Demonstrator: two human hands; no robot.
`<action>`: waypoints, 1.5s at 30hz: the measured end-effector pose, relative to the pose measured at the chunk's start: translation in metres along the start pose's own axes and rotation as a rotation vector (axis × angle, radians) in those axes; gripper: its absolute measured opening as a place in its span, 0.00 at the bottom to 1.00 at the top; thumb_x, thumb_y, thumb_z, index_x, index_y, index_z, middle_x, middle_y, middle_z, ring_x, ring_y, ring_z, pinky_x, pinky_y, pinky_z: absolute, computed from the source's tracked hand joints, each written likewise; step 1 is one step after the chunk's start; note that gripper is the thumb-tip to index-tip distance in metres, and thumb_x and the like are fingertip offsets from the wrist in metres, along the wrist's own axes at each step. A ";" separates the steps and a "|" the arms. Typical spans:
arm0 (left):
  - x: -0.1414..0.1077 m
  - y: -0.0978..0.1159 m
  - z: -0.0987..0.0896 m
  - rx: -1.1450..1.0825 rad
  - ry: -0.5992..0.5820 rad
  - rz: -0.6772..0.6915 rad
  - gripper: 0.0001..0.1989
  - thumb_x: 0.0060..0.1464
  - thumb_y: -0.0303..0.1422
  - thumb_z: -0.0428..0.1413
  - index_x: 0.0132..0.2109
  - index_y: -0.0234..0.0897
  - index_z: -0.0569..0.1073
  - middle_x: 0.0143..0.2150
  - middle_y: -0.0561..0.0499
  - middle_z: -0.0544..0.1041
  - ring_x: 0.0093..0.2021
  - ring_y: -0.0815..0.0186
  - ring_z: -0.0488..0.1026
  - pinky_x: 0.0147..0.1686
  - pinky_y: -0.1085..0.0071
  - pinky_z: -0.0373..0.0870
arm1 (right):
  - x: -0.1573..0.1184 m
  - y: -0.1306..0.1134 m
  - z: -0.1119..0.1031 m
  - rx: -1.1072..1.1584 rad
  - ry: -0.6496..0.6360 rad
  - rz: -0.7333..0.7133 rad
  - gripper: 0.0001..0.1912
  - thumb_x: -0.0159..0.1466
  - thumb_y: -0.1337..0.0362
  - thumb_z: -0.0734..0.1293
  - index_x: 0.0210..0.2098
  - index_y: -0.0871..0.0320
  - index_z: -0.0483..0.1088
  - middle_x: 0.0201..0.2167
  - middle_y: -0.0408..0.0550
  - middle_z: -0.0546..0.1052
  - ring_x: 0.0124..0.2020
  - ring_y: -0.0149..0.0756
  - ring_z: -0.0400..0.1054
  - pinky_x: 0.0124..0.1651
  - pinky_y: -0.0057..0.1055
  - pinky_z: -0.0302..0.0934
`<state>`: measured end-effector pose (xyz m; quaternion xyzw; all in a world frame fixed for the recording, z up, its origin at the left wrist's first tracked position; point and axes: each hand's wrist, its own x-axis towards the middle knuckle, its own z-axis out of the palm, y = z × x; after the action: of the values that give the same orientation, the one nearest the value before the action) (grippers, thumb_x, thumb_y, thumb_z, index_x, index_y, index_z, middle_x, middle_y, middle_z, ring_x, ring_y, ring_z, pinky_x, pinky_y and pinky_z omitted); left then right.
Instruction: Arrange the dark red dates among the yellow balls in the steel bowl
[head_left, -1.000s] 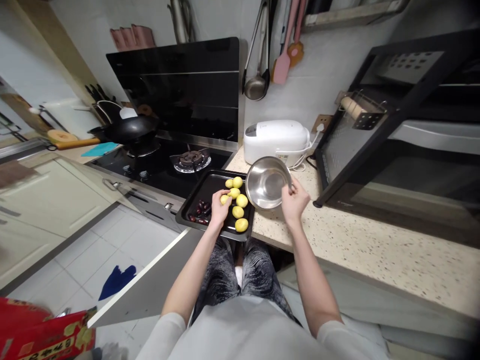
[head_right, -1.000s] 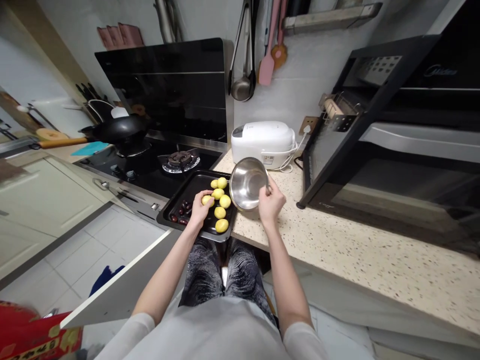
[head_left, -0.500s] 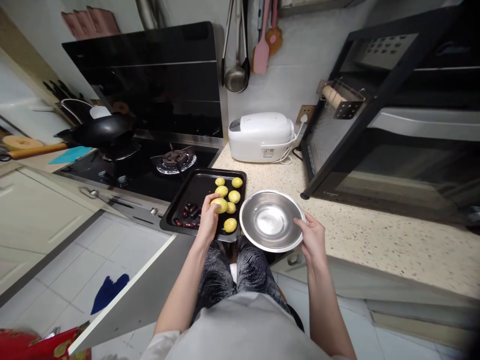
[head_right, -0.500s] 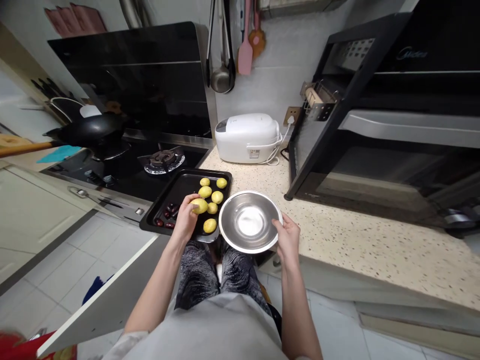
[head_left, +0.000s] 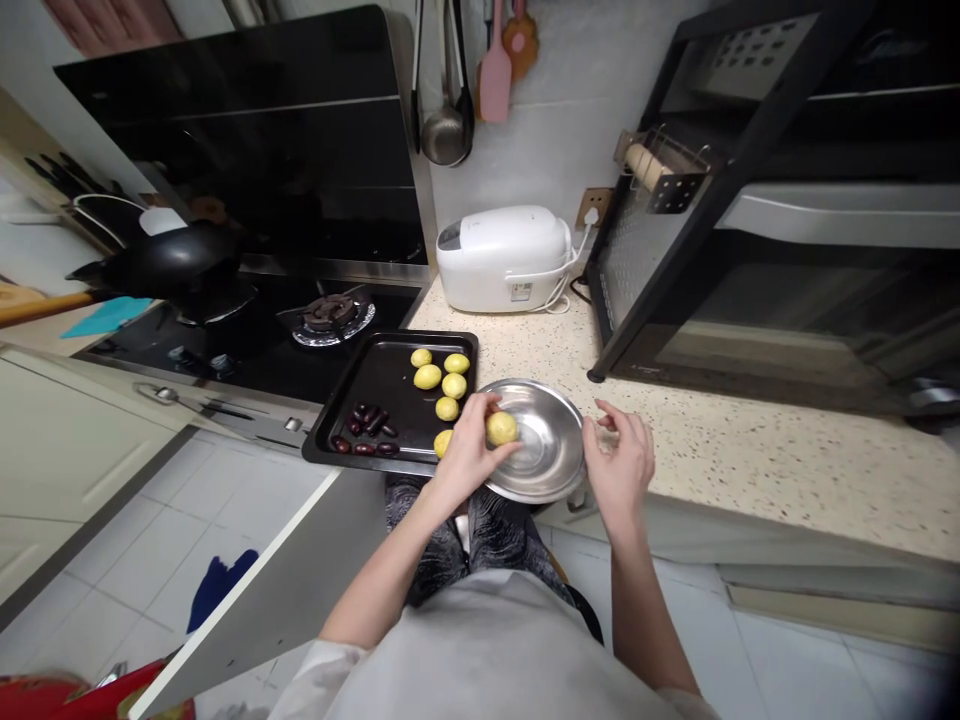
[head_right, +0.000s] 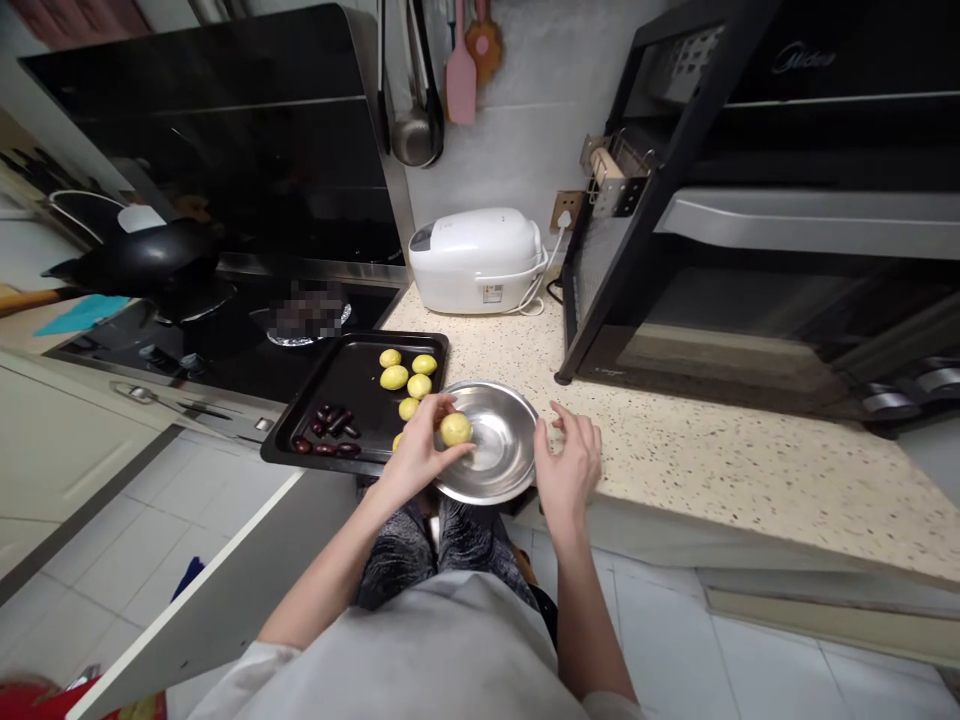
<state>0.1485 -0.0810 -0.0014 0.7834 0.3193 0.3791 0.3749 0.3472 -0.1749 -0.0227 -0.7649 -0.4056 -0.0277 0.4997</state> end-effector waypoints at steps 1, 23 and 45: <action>0.001 0.000 0.005 0.015 -0.029 0.012 0.29 0.50 0.31 0.70 0.57 0.41 0.68 0.51 0.43 0.74 0.53 0.51 0.75 0.56 0.54 0.74 | -0.003 -0.008 -0.002 -0.008 -0.031 -0.086 0.19 0.69 0.52 0.63 0.49 0.57 0.78 0.41 0.55 0.80 0.48 0.49 0.72 0.52 0.45 0.66; -0.034 -0.002 -0.056 0.449 -0.037 -0.049 0.16 0.68 0.27 0.49 0.59 0.41 0.71 0.58 0.43 0.74 0.60 0.54 0.73 0.61 0.55 0.71 | -0.013 -0.041 0.024 -0.133 -0.627 -0.122 0.15 0.64 0.62 0.72 0.50 0.57 0.76 0.46 0.54 0.83 0.42 0.49 0.79 0.44 0.40 0.67; -0.013 0.004 -0.048 0.184 0.020 0.080 0.13 0.62 0.29 0.58 0.54 0.40 0.71 0.51 0.46 0.75 0.53 0.60 0.75 0.53 0.65 0.77 | -0.031 -0.037 0.018 -0.077 -0.527 -0.187 0.11 0.66 0.66 0.67 0.49 0.54 0.72 0.48 0.50 0.81 0.33 0.43 0.76 0.40 0.39 0.66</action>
<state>0.1025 -0.0769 0.0184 0.8229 0.3250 0.3707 0.2826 0.2958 -0.1726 -0.0182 -0.7233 -0.5890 0.1109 0.3430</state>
